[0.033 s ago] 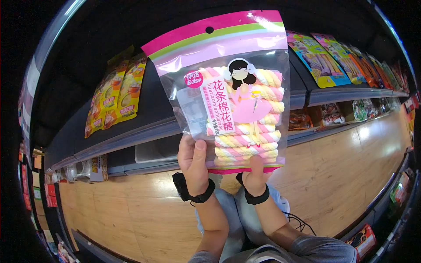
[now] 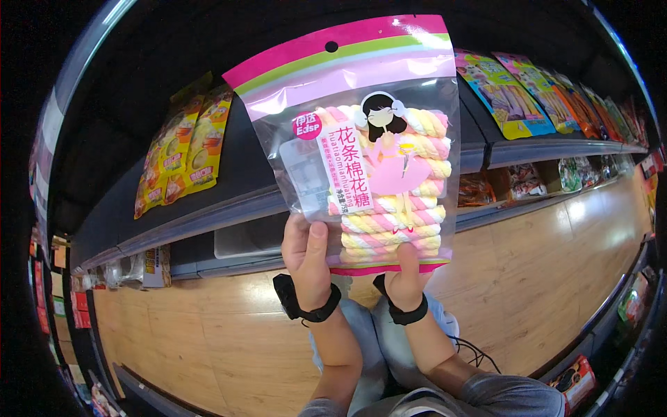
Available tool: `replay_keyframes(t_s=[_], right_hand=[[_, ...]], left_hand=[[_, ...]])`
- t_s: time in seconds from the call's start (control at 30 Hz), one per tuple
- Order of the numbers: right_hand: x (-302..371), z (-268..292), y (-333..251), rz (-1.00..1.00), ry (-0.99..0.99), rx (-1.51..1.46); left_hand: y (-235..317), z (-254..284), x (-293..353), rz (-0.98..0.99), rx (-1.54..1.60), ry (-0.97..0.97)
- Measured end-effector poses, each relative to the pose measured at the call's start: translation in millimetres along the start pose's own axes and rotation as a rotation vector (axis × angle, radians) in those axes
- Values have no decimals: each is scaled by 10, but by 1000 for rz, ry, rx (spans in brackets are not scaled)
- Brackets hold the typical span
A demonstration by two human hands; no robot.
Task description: Browsing and examining various packaged snacks and sweets in supermarket aisles.
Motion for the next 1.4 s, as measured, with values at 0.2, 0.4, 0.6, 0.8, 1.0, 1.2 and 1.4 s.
replay_keyframes(t_s=[0.2, 0.4, 0.6, 0.8, 1.0, 1.2, 1.4], right_hand=[[-81, -46, -130, -52, 51, 43], [-100, -36, -58, -169, 134, -160], [11, -80, 108, -228, -31, -301], [-88, -137, -46, -229, 116, -199], [-94, -123, -69, -191, 100, -117], [14, -160, 100, -307, 78, -336], [-45, -206, -16, -279, -9, -164]], left_hand=[[14, -57, -7, 19, -11, 33], [-18, -65, 6, 46, -44, 78], [-5, -61, 2, 49, -43, 108], [5, -95, -14, 60, -51, 79], [-9, -111, -18, 60, -80, 100], [11, -85, -11, 41, -97, 146], [-24, -94, 2, 68, -48, 126]])
Point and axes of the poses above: each hand's wrist, its own x-axis away from the middle knuckle, its own z-axis out of the back of the hand, y = z × x, the point moved 5 cm from there along -x, towards the middle knuckle, and after that the axes turned 8 degrees about -y, right-handed, at the moved point
